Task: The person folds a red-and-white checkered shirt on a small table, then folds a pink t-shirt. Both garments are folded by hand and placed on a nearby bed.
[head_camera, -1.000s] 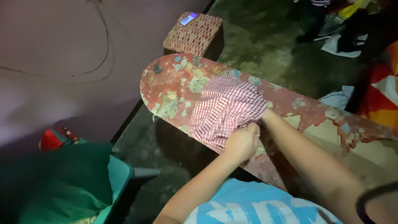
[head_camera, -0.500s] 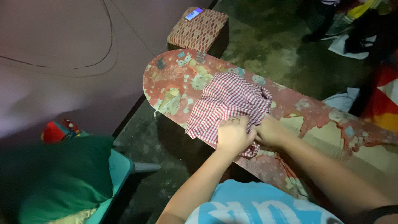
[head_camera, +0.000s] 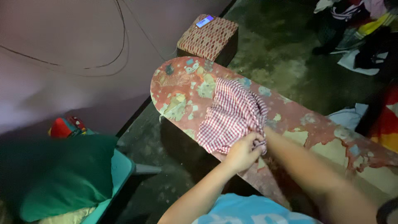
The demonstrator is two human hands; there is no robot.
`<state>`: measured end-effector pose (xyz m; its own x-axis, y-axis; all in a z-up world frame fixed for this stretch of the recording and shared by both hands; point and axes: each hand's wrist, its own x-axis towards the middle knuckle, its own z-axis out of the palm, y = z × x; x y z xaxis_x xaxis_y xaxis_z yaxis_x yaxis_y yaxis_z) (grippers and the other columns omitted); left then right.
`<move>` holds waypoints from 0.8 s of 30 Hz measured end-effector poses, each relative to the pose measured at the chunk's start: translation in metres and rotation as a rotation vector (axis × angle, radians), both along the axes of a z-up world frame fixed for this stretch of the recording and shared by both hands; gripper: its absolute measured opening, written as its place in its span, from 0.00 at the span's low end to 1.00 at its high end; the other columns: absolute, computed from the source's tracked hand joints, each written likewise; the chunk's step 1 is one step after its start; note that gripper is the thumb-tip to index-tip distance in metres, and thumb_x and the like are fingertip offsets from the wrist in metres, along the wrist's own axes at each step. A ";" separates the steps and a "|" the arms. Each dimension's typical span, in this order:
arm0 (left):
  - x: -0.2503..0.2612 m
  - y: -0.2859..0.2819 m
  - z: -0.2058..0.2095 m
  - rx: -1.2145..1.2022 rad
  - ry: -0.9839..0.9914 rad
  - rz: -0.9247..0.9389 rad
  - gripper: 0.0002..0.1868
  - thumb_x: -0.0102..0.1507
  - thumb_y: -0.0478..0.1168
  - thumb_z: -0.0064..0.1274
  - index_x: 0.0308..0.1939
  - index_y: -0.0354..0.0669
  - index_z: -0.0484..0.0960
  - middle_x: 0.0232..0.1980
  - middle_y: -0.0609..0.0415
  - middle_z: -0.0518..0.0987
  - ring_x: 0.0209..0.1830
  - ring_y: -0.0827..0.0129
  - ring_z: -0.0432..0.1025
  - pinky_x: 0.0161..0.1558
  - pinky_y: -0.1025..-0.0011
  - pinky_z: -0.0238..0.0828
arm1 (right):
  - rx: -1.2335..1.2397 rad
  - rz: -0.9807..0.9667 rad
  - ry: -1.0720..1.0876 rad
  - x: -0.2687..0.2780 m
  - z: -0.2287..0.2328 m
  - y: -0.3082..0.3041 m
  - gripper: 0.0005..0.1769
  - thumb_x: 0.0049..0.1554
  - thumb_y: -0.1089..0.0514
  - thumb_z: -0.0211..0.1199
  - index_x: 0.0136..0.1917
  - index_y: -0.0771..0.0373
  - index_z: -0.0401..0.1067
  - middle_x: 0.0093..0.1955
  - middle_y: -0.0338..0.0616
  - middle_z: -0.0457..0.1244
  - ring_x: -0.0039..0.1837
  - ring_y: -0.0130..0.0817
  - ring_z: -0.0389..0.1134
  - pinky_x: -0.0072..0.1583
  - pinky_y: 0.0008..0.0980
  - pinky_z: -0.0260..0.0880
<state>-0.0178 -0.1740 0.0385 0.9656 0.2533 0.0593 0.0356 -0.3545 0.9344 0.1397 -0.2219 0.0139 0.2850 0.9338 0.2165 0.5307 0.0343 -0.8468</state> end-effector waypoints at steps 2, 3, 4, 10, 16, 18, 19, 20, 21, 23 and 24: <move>0.000 0.000 -0.002 0.073 -0.096 0.011 0.18 0.67 0.40 0.56 0.58 0.42 0.73 0.49 0.44 0.82 0.49 0.54 0.80 0.51 0.63 0.76 | 0.051 -0.029 -0.004 0.000 0.001 0.007 0.16 0.56 0.47 0.60 0.55 0.53 0.77 0.54 0.44 0.69 0.57 0.43 0.70 0.61 0.43 0.69; -0.004 0.000 -0.004 0.106 -0.165 0.038 0.20 0.67 0.40 0.56 0.61 0.42 0.71 0.52 0.42 0.81 0.52 0.52 0.79 0.53 0.62 0.75 | 0.070 -0.039 -0.002 0.000 0.001 0.011 0.16 0.57 0.47 0.59 0.55 0.53 0.77 0.54 0.43 0.69 0.57 0.42 0.70 0.61 0.43 0.69; -0.007 0.000 -0.006 0.139 -0.235 0.065 0.22 0.67 0.40 0.56 0.63 0.42 0.69 0.56 0.41 0.79 0.54 0.50 0.78 0.55 0.61 0.75 | 0.084 -0.050 -0.008 -0.002 0.000 0.014 0.15 0.58 0.46 0.59 0.55 0.52 0.77 0.53 0.43 0.69 0.57 0.42 0.70 0.60 0.43 0.69; -0.016 0.014 -0.029 0.801 0.006 0.210 0.44 0.49 0.40 0.62 0.70 0.37 0.67 0.55 0.33 0.75 0.47 0.45 0.72 0.54 0.50 0.62 | -0.135 -0.037 -0.228 -0.004 0.005 -0.021 0.15 0.62 0.43 0.57 0.54 0.50 0.77 0.52 0.41 0.69 0.55 0.40 0.70 0.60 0.42 0.69; -0.022 0.018 -0.053 0.869 -0.198 0.271 0.34 0.50 0.38 0.59 0.62 0.47 0.73 0.53 0.52 0.77 0.54 0.55 0.69 0.58 0.51 0.58 | 0.184 -0.061 -0.769 -0.015 0.022 -0.125 0.19 0.48 0.56 0.68 0.54 0.56 0.77 0.54 0.45 0.67 0.56 0.46 0.68 0.57 0.46 0.68; -0.021 0.021 -0.057 0.868 -0.246 0.263 0.29 0.51 0.37 0.59 0.57 0.48 0.75 0.53 0.54 0.76 0.55 0.56 0.69 0.59 0.51 0.59 | 0.179 -0.303 -0.799 -0.011 0.026 -0.123 0.20 0.46 0.59 0.71 0.54 0.56 0.76 0.55 0.50 0.64 0.58 0.53 0.65 0.59 0.51 0.64; -0.023 0.020 -0.060 0.864 -0.268 0.258 0.27 0.51 0.37 0.59 0.55 0.49 0.76 0.53 0.55 0.76 0.56 0.57 0.69 0.59 0.52 0.60 | 0.172 -0.425 -0.809 -0.009 0.028 -0.123 0.22 0.45 0.60 0.72 0.54 0.56 0.75 0.55 0.52 0.63 0.60 0.56 0.63 0.60 0.54 0.63; -0.024 0.019 -0.061 0.881 -0.277 0.251 0.25 0.51 0.37 0.59 0.53 0.49 0.77 0.52 0.55 0.76 0.55 0.57 0.68 0.59 0.52 0.60 | 0.143 -0.425 -0.827 -0.007 0.029 -0.119 0.24 0.42 0.60 0.72 0.55 0.56 0.76 0.56 0.51 0.63 0.60 0.55 0.63 0.60 0.54 0.63; -0.024 0.019 -0.061 0.900 -0.287 0.248 0.23 0.52 0.37 0.59 0.52 0.50 0.79 0.52 0.56 0.75 0.55 0.57 0.68 0.59 0.52 0.60 | 0.117 -0.424 -0.845 -0.003 0.029 -0.110 0.28 0.40 0.60 0.71 0.56 0.55 0.77 0.57 0.50 0.63 0.60 0.54 0.63 0.60 0.54 0.62; -0.027 0.020 -0.059 0.896 -0.329 0.250 0.19 0.53 0.37 0.60 0.48 0.51 0.80 0.51 0.56 0.75 0.54 0.57 0.67 0.59 0.53 0.60 | 0.086 -0.405 -0.866 0.006 0.025 -0.100 0.28 0.39 0.61 0.71 0.56 0.54 0.77 0.57 0.46 0.64 0.61 0.50 0.64 0.62 0.53 0.62; -0.029 0.021 -0.057 0.872 -0.360 0.257 0.17 0.53 0.37 0.60 0.46 0.52 0.80 0.51 0.56 0.75 0.55 0.56 0.67 0.58 0.54 0.60 | 0.080 -0.388 -0.868 0.013 0.019 -0.095 0.25 0.41 0.62 0.71 0.54 0.53 0.77 0.56 0.43 0.64 0.61 0.48 0.65 0.64 0.52 0.63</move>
<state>-0.0472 -0.1527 -0.0182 0.7744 0.1807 0.6063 -0.0282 -0.9476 0.3183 0.1524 -0.3164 0.0330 0.2819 0.7809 0.5575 0.9594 -0.2358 -0.1549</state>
